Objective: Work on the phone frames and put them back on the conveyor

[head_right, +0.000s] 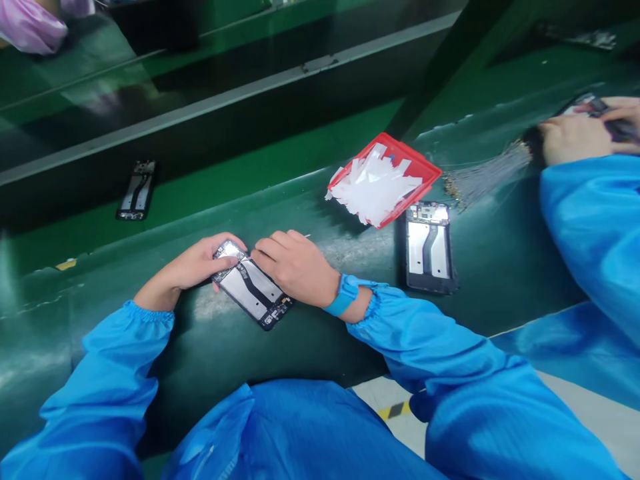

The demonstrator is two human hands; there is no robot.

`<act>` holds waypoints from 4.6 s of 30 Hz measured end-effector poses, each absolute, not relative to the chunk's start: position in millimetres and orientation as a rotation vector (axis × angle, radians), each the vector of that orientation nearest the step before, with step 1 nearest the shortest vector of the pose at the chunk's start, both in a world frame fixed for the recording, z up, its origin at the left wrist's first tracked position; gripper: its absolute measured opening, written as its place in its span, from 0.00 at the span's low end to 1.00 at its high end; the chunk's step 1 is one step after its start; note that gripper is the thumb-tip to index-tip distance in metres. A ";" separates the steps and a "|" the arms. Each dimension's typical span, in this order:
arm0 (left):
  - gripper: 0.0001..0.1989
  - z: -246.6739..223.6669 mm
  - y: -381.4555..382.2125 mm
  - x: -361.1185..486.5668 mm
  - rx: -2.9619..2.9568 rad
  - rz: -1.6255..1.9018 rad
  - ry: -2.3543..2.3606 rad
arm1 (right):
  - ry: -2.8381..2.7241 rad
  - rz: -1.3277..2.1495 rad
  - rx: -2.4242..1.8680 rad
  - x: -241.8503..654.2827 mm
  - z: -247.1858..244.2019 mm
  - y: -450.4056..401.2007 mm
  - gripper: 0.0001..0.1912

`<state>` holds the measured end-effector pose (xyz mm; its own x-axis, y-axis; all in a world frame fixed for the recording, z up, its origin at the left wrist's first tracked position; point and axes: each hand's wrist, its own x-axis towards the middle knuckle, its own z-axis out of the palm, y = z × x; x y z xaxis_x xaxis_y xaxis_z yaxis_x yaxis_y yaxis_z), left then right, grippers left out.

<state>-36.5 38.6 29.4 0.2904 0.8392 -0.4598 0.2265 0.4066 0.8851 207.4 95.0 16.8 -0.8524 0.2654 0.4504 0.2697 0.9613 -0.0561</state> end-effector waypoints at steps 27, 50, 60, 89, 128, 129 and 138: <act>0.14 27.1 37.1 -37.6 1.162 0.502 1.165 | -2.702 0.277 -0.135 203.2 11.2 113.5 0.17; 0.15 28.8 37.1 -31.2 1.054 0.602 1.241 | -2.820 0.163 -0.203 216.2 28.3 93.5 0.18; 0.14 28.3 35.6 -33.5 1.080 0.577 1.210 | -2.803 0.151 -0.177 208.5 18.1 88.9 0.16; 0.14 24.2 31.2 -18.6 0.998 0.850 1.416 | -2.658 0.492 -0.481 204.6 5.3 88.4 0.17; 0.23 11.1 26.8 -22.6 1.118 1.131 1.429 | -2.495 1.085 -0.736 204.2 -2.5 111.5 0.19; 0.24 11.2 26.3 -22.6 1.121 1.142 1.429 | -2.466 1.105 -0.728 203.9 -2.1 111.7 0.19; 0.40 25.0 29.8 -14.0 0.809 1.249 1.236 | -1.869 1.422 -0.817 185.0 -17.9 123.4 0.16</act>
